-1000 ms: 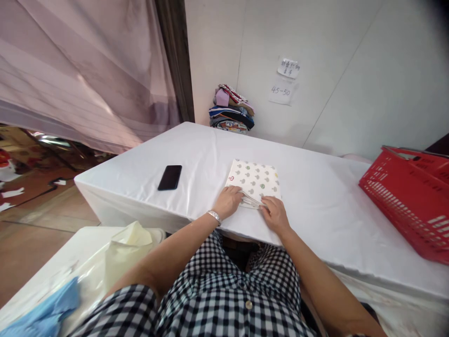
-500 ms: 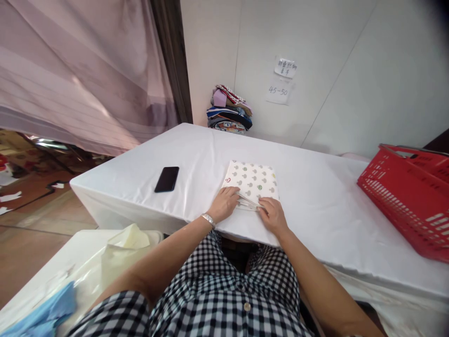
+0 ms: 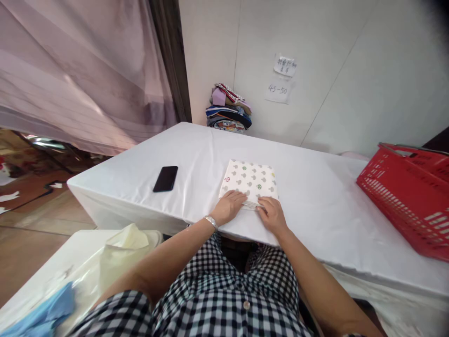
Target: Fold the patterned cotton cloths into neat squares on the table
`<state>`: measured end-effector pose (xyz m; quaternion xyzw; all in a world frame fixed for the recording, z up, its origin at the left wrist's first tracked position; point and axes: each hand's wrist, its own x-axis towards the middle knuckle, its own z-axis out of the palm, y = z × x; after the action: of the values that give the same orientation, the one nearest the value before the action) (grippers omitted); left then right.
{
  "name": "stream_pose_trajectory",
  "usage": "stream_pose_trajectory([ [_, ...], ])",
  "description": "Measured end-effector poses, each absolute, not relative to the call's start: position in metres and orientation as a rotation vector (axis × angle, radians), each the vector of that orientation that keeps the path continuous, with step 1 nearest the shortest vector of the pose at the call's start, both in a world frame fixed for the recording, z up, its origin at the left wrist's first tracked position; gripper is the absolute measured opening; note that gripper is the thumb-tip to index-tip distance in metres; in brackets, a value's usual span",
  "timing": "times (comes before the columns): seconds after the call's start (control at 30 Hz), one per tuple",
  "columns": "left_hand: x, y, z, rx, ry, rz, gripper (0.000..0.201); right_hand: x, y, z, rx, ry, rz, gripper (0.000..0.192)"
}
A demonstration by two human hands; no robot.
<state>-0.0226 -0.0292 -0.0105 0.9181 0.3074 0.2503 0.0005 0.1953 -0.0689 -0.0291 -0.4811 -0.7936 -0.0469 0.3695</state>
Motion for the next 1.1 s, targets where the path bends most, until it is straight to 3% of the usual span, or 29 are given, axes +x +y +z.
stream_pose_trajectory([
  [0.53, -0.019, -0.028, -0.009, 2.783, 1.009, 0.943, 0.023, 0.196, -0.072, -0.025, -1.296, -2.121, -0.092, 0.03],
  [0.77, -0.021, -0.025, -0.016, 2.728, 1.078, 0.983, 0.022, 0.185, -0.065, -0.011, -1.41, -1.969, 0.142, 0.027],
  [1.1, -0.023, -0.029, -0.021, 2.684, 1.069, 0.999, 0.025, 0.155, -0.06, -0.003, -1.539, -2.454, 0.084, 0.055],
])
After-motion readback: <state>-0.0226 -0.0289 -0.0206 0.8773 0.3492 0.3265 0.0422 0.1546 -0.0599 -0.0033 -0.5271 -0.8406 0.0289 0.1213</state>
